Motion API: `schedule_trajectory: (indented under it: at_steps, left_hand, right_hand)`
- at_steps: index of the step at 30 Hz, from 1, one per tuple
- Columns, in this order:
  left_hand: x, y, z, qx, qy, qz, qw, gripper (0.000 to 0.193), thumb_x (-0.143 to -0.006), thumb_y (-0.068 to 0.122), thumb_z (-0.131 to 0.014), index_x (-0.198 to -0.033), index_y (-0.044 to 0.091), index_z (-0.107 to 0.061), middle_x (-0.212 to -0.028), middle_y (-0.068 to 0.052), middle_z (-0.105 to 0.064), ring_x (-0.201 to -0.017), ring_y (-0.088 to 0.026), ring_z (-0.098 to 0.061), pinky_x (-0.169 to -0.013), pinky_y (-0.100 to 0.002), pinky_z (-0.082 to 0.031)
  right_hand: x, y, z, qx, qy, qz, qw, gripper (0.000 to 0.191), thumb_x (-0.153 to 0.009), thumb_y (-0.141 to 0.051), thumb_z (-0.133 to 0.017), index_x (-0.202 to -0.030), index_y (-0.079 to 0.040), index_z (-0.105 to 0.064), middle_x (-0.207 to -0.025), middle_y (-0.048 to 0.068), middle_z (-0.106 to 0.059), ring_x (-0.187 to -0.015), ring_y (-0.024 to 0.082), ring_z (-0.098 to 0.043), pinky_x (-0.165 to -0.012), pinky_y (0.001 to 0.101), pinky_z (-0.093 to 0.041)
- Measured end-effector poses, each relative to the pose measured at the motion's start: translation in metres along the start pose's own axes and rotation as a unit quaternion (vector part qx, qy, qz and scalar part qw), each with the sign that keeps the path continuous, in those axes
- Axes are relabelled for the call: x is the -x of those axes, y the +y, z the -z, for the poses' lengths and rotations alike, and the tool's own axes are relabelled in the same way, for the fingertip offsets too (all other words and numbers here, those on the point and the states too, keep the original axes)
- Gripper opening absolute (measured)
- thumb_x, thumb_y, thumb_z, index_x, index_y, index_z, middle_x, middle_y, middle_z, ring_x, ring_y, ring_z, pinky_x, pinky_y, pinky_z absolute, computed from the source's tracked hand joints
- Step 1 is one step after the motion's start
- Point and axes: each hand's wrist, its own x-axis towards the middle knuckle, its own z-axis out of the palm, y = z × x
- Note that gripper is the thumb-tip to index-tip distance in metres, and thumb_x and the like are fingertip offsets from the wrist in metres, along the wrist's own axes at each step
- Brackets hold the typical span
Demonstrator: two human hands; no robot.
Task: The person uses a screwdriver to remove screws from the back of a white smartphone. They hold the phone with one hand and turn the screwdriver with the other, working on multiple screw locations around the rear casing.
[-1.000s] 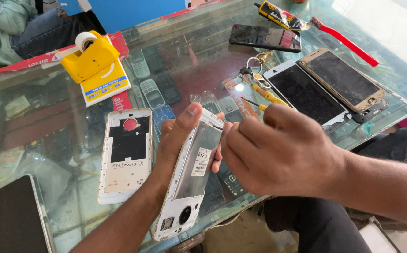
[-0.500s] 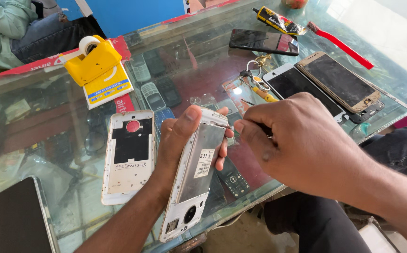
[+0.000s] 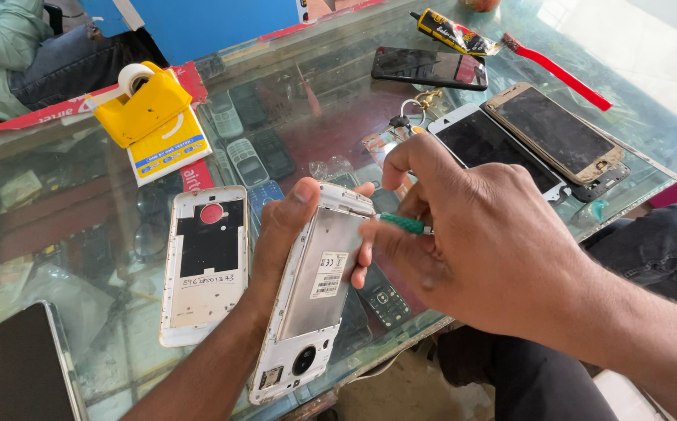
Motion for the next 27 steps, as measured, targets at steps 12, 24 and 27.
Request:
schedule_trajectory:
  at_steps: [12, 24, 27]
  left_hand:
    - [-0.0002, 0.0, 0.0016, 0.007, 0.003, 0.004, 1.0, 0.11, -0.078, 0.069, -0.074, -0.138, -0.02, -0.05, -0.095, -0.024, -0.066, -0.069, -0.024, -0.067, -0.051, -0.036, -0.058]
    - [-0.0009, 0.0009, 0.0025, 0.019, 0.011, 0.005, 1.0, 0.106, -0.08, 0.069, -0.071, -0.138, -0.018, -0.052, -0.093, -0.02, -0.067, -0.069, -0.024, -0.067, -0.053, -0.036, -0.059]
    - [-0.0017, 0.0, 0.0033, 0.018, 0.0, 0.003, 1.0, 0.106, -0.08, 0.069, -0.07, -0.138, -0.017, -0.051, -0.095, -0.022, -0.068, -0.07, -0.024, -0.068, -0.053, -0.036, -0.059]
  right_hand:
    - [0.0031, -0.0023, -0.0001, -0.087, 0.069, 0.035, 0.993, 0.048, -0.079, -0.012, -0.077, -0.109, -0.003, -0.041, -0.07, 0.006, -0.057, -0.055, 0.021, -0.056, -0.05, 0.0324, -0.047]
    - [-0.0006, -0.0019, -0.0008, -0.136, 0.032, 0.007, 0.99, 0.044, -0.087, -0.008, -0.074, -0.113, -0.001, -0.039, -0.056, 0.003, -0.057, -0.051, 0.016, -0.055, -0.046, 0.0337, -0.04]
    - [-0.0019, -0.0021, -0.0012, -0.111, 0.073, 0.051, 0.99, 0.055, -0.073, -0.003, -0.079, -0.112, 0.001, -0.041, -0.068, 0.009, -0.052, -0.055, 0.018, -0.052, -0.048, 0.0319, -0.041]
